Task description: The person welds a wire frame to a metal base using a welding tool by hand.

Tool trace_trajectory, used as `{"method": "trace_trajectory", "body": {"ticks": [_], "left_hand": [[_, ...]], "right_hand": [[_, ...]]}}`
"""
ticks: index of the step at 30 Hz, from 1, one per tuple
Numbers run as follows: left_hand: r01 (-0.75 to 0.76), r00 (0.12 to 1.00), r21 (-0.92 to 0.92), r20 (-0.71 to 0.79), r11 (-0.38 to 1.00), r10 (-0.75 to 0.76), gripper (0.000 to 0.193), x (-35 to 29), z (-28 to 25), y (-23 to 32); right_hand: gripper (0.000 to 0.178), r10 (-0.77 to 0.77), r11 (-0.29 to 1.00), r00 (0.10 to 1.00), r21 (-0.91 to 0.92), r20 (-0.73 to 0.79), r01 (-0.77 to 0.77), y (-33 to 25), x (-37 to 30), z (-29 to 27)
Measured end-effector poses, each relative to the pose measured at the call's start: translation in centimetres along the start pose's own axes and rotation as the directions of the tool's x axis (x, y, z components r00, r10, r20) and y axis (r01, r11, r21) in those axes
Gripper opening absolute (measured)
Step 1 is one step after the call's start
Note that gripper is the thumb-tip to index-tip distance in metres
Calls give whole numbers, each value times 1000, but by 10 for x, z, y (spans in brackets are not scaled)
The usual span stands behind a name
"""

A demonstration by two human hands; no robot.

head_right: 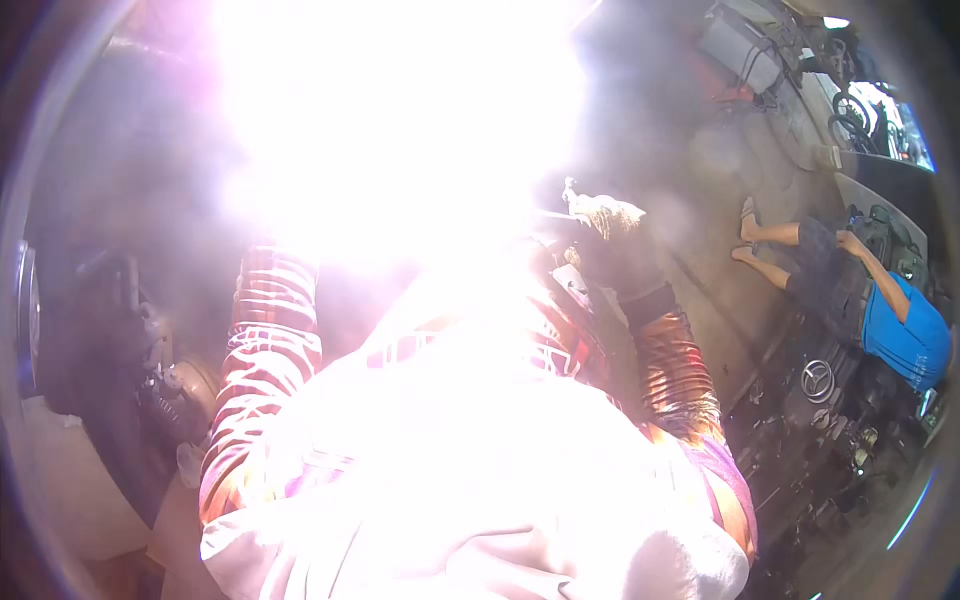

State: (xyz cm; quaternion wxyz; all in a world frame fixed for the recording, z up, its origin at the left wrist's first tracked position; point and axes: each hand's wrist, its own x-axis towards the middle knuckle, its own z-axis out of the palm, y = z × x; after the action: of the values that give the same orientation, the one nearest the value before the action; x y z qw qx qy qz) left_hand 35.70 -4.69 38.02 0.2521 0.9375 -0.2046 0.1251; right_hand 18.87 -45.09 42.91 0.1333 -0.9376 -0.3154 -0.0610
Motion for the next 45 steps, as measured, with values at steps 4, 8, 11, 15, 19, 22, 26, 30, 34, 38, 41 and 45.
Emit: {"method": "trace_trajectory", "body": {"ticks": [4, 8, 11, 15, 19, 22, 26, 30, 34, 38, 41, 45], "left_hand": [[-197, 969, 167, -115, 966, 218, 41, 5, 21, -12], [-226, 959, 185, -130, 956, 251, 41, 2, 25, -20], [-11, 999, -42, 38, 999, 12, 42, 0, 8, -2], [308, 941, -193, 208, 932, -268, 43, 12, 4, 14], [398, 902, -149, 245, 905, -356, 46, 15, -1, 26], [422, 888, -100, 243, 901, -390, 47, 17, -3, 32], [394, 903, -47, 207, 918, -377, 46, 16, 2, 28], [380, 912, -93, 205, 920, -356, 46, 12, -7, 27], [348, 925, -123, 210, 929, -318, 46, 16, -2, 19], [343, 926, -130, 213, 930, -311, 46, 14, -3, 17], [334, 929, -148, 218, 931, -299, 46, 16, 0, 16], [336, 929, -151, 214, 930, -301, 46, 14, -6, 15]], "right_hand": [[51, 270, 886, 963, 397, -19, -241, 3, -16, 7], [56, 297, 909, 952, 284, 71, -305, -2, -22, 9], [58, 293, 907, 952, 287, 94, -308, -15, -16, 5], [57, 256, 908, 964, 325, 75, -266, -7, -5, -6], [59, 273, 894, 955, 336, 111, -295, -2, -6, -3], [59, 282, 891, 953, 339, 106, -302, -2, -5, -2], [54, 318, 914, 930, 203, 184, -352, -4, 4, -7], [59, 260, 945, 949, 155, 179, -288, 4, 1, -4], [61, 255, 953, 960, 138, 118, -270, 7, -6, 1], [60, 141, 986, 988, 82, 66, -146, 11, -5, 7], [57, 259, 939, 964, 215, 63, -267, 12, -7, 7], [60, 262, 938, 951, 187, 163, -291, 8, 3, -5]]}}
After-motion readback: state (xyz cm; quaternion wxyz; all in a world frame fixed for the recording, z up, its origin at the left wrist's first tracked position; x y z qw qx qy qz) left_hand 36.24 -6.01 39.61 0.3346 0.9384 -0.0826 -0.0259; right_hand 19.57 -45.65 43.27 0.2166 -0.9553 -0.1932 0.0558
